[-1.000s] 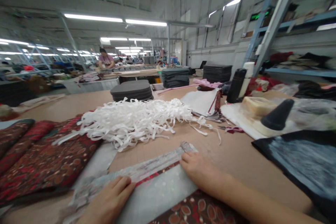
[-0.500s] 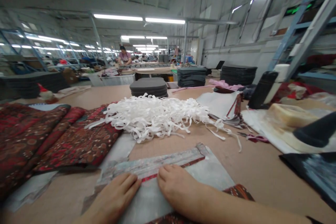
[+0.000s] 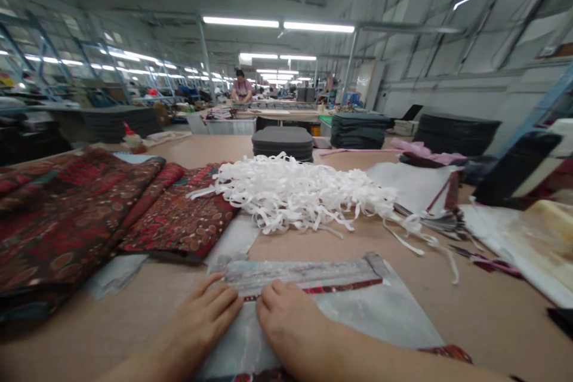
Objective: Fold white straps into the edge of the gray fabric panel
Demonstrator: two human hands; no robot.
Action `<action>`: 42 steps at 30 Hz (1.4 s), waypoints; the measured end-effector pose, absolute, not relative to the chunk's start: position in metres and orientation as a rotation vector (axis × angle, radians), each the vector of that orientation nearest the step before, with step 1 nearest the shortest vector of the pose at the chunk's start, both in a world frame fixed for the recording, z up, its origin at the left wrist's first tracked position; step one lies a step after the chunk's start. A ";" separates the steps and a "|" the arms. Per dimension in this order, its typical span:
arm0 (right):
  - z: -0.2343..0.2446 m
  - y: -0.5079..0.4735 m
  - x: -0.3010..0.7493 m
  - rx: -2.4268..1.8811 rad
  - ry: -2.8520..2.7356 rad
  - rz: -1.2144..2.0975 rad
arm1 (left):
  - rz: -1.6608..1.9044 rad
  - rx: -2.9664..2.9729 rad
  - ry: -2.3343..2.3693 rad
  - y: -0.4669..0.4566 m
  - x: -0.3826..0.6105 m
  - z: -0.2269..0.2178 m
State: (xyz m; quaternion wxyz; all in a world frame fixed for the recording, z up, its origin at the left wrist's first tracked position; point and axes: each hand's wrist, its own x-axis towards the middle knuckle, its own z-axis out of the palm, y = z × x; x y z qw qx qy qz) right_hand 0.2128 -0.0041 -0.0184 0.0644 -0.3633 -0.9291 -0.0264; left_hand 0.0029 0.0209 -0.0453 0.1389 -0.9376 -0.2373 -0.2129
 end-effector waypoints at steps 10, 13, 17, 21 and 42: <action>-0.020 0.016 0.192 -1.025 -2.787 0.059 | -0.586 -2.761 -0.778 0.010 -0.014 -0.045; -0.023 0.019 0.181 -0.995 -2.775 0.107 | -0.637 -2.753 -0.777 0.006 -0.021 -0.044; -0.026 0.026 0.174 -0.996 -2.741 0.188 | -0.720 -2.738 -0.828 0.001 -0.031 -0.044; -0.033 0.031 0.164 -0.966 -2.715 0.225 | -0.757 -2.718 -0.904 -0.002 -0.034 -0.045; -0.001 0.039 0.153 -1.302 -2.564 0.778 | -0.927 -2.749 -1.517 0.002 -0.038 -0.038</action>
